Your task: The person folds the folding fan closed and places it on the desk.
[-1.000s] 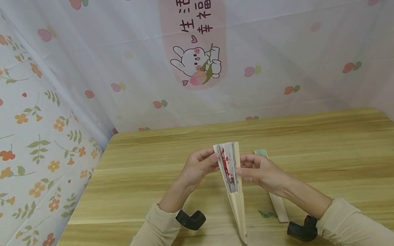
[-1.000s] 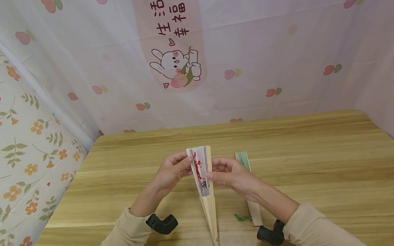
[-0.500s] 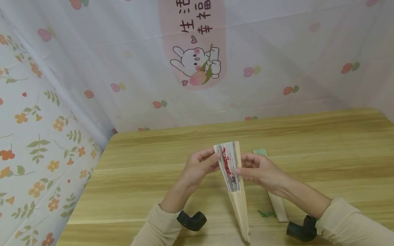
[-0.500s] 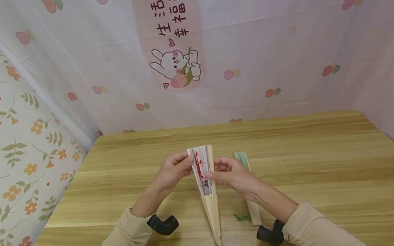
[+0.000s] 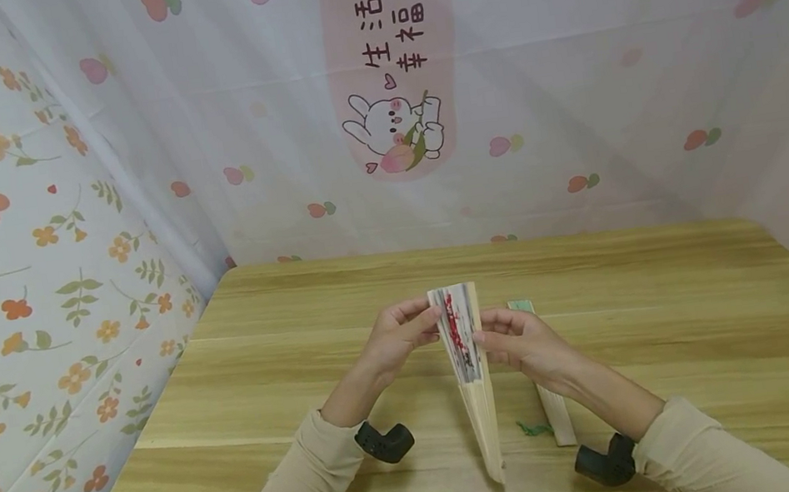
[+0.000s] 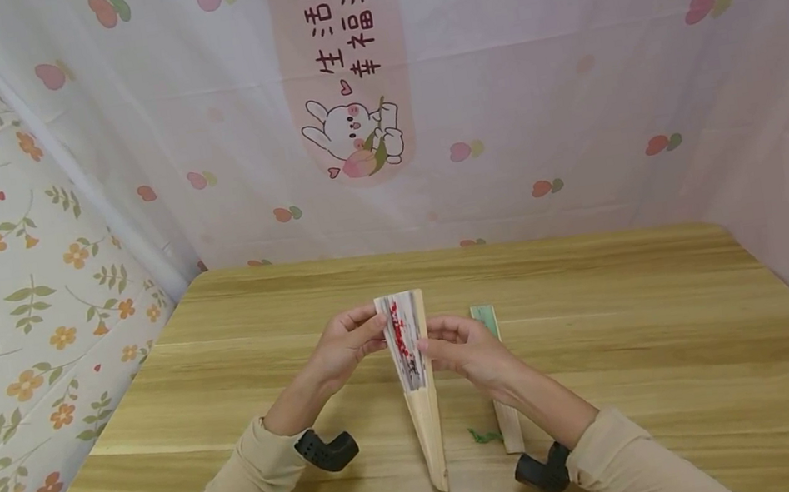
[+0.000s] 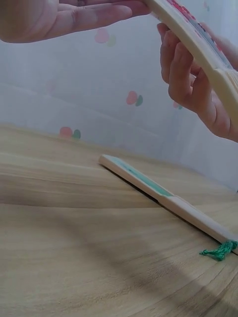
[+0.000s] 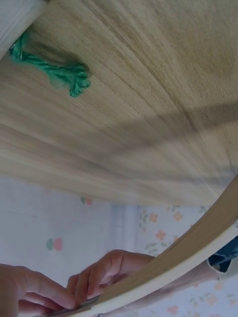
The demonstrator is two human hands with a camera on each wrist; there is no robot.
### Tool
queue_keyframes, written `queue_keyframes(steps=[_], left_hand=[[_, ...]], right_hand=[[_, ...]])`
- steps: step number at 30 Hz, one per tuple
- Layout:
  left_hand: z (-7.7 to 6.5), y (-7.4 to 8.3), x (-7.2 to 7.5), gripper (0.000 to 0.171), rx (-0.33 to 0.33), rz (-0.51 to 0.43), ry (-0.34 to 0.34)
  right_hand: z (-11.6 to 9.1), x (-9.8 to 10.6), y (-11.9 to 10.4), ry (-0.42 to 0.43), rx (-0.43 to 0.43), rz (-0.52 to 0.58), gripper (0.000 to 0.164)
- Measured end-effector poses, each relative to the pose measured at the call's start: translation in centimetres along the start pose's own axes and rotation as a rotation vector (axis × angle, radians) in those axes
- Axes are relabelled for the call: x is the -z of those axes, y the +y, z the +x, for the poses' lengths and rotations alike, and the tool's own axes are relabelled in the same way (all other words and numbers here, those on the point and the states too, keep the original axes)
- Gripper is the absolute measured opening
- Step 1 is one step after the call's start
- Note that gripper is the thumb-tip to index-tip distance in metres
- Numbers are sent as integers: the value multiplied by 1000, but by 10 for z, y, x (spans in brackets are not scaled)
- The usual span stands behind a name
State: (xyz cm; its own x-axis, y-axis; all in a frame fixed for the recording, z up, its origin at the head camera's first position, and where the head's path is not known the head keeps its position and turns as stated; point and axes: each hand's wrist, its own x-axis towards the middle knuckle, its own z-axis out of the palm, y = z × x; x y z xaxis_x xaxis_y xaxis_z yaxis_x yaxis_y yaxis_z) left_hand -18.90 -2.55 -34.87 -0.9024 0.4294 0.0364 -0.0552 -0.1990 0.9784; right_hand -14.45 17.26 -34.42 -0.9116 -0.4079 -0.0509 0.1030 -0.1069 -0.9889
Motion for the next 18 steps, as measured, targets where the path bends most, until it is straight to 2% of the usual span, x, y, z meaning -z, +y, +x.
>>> queue_keyframes(steps=[8,18], left_hand=[[-2,-2,2,28,-4,7,15],[-2,-4,1,26,0,-15,2]], right_hand=[[1,-2,1,61,-2,-14,38],[0,-5,1,35,4,-32,39]])
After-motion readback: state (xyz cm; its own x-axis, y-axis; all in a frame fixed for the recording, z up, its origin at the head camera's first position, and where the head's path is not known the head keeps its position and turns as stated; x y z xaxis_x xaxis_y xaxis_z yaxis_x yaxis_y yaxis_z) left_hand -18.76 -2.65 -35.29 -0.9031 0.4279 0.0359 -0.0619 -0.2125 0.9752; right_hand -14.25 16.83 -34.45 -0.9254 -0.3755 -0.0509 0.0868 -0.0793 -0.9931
